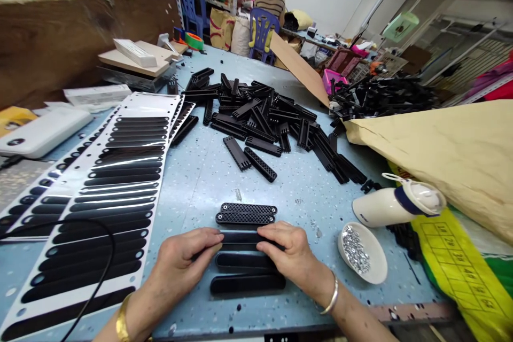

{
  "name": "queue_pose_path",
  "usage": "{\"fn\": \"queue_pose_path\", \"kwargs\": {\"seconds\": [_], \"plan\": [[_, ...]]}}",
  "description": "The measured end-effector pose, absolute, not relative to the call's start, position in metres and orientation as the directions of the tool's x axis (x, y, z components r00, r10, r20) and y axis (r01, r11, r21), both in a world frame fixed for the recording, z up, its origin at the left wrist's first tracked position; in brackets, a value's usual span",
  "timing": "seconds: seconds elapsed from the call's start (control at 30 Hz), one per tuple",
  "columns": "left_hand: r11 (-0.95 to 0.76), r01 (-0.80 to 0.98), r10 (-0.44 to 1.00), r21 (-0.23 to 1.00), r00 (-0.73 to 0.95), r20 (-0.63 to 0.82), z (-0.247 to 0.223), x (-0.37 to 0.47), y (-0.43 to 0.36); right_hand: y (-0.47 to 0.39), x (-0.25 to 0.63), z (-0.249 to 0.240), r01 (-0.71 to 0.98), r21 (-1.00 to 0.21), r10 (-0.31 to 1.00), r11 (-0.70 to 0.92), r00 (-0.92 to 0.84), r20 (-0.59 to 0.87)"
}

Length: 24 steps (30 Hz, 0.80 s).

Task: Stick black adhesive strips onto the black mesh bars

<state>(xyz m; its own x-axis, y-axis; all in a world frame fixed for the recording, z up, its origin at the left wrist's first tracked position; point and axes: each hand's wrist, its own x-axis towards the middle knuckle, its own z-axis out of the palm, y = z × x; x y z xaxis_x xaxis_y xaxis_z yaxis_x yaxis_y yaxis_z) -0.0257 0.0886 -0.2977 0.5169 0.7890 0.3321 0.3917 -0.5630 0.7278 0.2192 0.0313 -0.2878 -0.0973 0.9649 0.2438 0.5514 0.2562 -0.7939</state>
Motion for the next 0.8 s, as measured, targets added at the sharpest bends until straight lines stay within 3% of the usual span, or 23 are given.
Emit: {"fn": "queue_pose_path", "kwargs": {"seconds": [0.2,0.53,0.7,0.8], "plan": [[-0.561,0.396,0.793,0.727,0.509,0.335,-0.295,-0.026,0.089,0.030,0.224,-0.292,0.544,-0.790,0.959,0.282,-0.141,0.246],[-0.541,0.427,0.811,0.725,0.494,0.315,-0.296,-0.026,0.092,0.017,0.245,-0.280,0.587,-0.809,0.978,0.037,0.145,0.150],[-0.486,0.414,0.827,0.770,0.503,0.252,-0.299,-0.023,0.096,0.027,0.235,-0.293,0.606,-0.794,0.980,0.041,0.128,0.149],[-0.452,0.443,0.858,0.775,0.453,0.242,-0.284,-0.026,0.089,0.017,0.238,-0.278,0.660,-0.749,0.969,0.056,0.145,0.200]]}}
